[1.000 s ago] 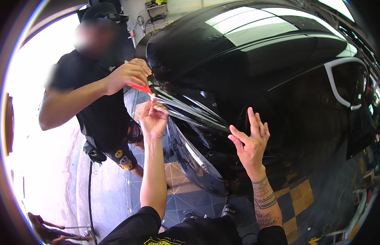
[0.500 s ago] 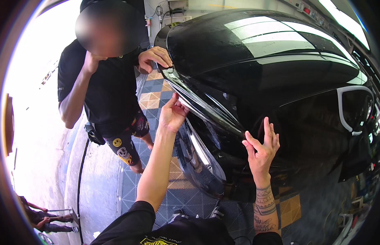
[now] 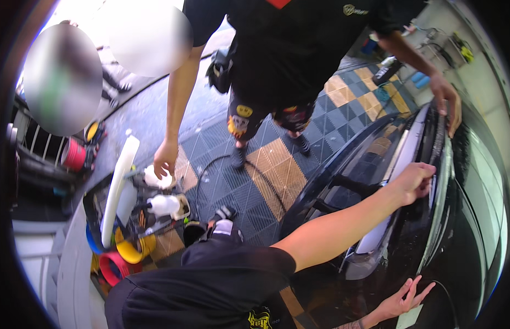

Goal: The person applies a transparent protective film to the rear bumper of a black car. They smooth the film with a red squeegee, trim excess edges with a blade, and use a black block to press the film into contours. A coworker assists by squeegeeing adjacent areas.

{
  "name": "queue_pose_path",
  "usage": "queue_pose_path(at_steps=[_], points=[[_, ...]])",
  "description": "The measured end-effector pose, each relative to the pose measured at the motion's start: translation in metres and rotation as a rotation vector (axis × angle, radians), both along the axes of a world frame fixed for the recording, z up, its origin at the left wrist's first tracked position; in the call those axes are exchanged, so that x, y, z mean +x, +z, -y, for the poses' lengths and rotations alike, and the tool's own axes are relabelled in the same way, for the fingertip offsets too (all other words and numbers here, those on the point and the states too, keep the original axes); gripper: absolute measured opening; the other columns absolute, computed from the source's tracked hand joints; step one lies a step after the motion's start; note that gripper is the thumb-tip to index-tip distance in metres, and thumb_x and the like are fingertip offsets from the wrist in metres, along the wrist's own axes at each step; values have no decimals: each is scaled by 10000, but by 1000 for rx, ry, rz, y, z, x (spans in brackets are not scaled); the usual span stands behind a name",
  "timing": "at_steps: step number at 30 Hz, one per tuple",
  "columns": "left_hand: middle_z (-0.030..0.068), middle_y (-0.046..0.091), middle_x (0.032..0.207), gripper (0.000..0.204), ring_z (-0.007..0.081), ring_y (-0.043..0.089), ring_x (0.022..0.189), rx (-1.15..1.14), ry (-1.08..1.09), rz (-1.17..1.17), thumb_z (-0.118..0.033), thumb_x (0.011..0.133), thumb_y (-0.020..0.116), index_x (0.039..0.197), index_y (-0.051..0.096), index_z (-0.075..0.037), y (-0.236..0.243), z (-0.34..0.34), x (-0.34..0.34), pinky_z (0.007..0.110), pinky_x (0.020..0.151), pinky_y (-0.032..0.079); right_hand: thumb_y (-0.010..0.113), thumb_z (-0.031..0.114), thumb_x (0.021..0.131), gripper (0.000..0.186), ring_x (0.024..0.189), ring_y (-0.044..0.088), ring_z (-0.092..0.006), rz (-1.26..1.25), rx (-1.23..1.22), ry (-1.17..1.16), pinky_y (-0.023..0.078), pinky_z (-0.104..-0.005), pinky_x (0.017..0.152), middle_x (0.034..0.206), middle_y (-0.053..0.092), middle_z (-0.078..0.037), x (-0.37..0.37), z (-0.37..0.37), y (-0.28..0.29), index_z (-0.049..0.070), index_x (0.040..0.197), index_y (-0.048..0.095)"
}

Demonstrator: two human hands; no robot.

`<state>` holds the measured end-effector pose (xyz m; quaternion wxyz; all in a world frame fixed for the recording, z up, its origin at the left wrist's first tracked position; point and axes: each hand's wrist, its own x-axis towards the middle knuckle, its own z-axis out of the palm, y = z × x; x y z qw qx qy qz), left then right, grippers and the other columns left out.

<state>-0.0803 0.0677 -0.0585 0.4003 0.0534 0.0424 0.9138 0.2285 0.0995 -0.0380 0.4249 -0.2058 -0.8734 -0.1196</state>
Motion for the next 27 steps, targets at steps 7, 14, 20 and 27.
queue_pose_path(at_steps=[7, 14, 20, 27], points=[[-63, 455, 656, 163, 86, 456, 573, -119, 130, -41, -175, 947, 605, 799, 536, -175, 7, -11, -4, 268, 552, 461, 642, 332, 929, 259, 1156, 553, -285, 63, 189, -6, 495, -391, 932, 1376, 550, -21, 7, -24, -1, 199, 1127, 743], [-42, 378, 548, 216, 97, 387, 463, -165, 138, -63, -156, 939, 622, 737, 555, -121, 7, -3, -16, 273, 454, 431, 689, 335, 887, 231, 1113, 589, -285, -38, 170, 37, 510, -392, 910, 1353, 570, 10, -1, -13, 1, 234, 1082, 761], [-24, 411, 586, 175, 104, 435, 463, -146, 16, -36, -77, 858, 680, 776, 529, -105, 8, 27, -8, 262, 411, 366, 747, 132, 815, 207, 1165, 570, -323, -22, 84, 112, 442, -417, 972, 1340, 576, -144, -3, 15, 13, 118, 1021, 765], [-28, 498, 661, 127, 109, 496, 612, -111, -147, -55, -139, 867, 701, 837, 578, -124, 19, 62, -16, 278, 562, 432, 782, 232, 769, 234, 1262, 462, -334, -52, -103, 45, 311, -420, 1023, 1411, 516, -117, -4, 25, 19, 191, 999, 771]])
